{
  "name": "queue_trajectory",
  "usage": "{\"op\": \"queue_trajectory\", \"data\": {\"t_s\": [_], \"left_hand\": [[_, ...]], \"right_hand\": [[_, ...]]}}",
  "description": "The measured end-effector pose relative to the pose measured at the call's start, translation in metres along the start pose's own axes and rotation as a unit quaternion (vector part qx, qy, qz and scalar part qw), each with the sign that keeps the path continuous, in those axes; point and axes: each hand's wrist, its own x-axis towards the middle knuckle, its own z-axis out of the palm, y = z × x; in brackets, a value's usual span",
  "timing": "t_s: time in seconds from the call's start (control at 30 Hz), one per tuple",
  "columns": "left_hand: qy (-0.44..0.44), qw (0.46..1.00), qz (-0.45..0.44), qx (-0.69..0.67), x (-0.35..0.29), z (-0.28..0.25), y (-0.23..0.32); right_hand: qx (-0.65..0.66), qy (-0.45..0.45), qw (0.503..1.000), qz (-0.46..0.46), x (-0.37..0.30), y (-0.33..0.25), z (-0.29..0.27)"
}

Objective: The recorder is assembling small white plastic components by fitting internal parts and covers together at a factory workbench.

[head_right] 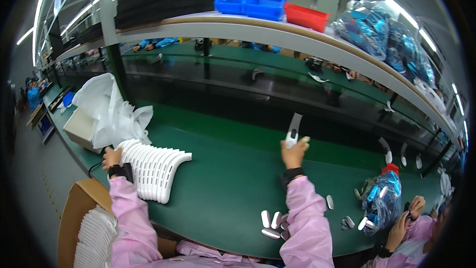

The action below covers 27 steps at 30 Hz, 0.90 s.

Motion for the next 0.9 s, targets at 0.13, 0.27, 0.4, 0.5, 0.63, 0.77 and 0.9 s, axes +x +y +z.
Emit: {"op": "queue_trajectory", "data": {"t_s": [0.13,0.27,0.4,0.5,0.63,0.77,0.9], "left_hand": [[-0.065,0.987,0.081,-0.121,0.163,0.081,-0.107],[-0.076,0.991,0.082,-0.075,0.044,0.042,-0.051],[-0.095,0.986,0.129,-0.052,-0.023,0.005,-0.031],[-0.066,0.966,0.237,-0.076,-0.049,0.034,-0.033],[-0.127,0.936,0.297,-0.136,-0.112,0.021,-0.022],[-0.184,0.902,0.355,-0.163,-0.154,0.008,-0.022],[-0.177,0.869,0.384,-0.257,-0.194,-0.012,-0.027]], "right_hand": [[0.203,-0.330,0.907,-0.165,-0.087,-0.073,0.017],[0.247,-0.597,0.750,-0.139,-0.177,-0.118,0.001],[0.297,-0.693,0.652,-0.082,-0.225,-0.145,-0.020],[0.364,-0.638,0.669,-0.113,-0.253,-0.129,-0.011],[0.337,-0.530,0.751,-0.203,-0.258,-0.112,-0.058],[0.290,-0.524,0.786,-0.154,-0.254,-0.092,-0.116],[0.226,-0.477,0.838,-0.137,-0.223,-0.060,-0.164]]}}
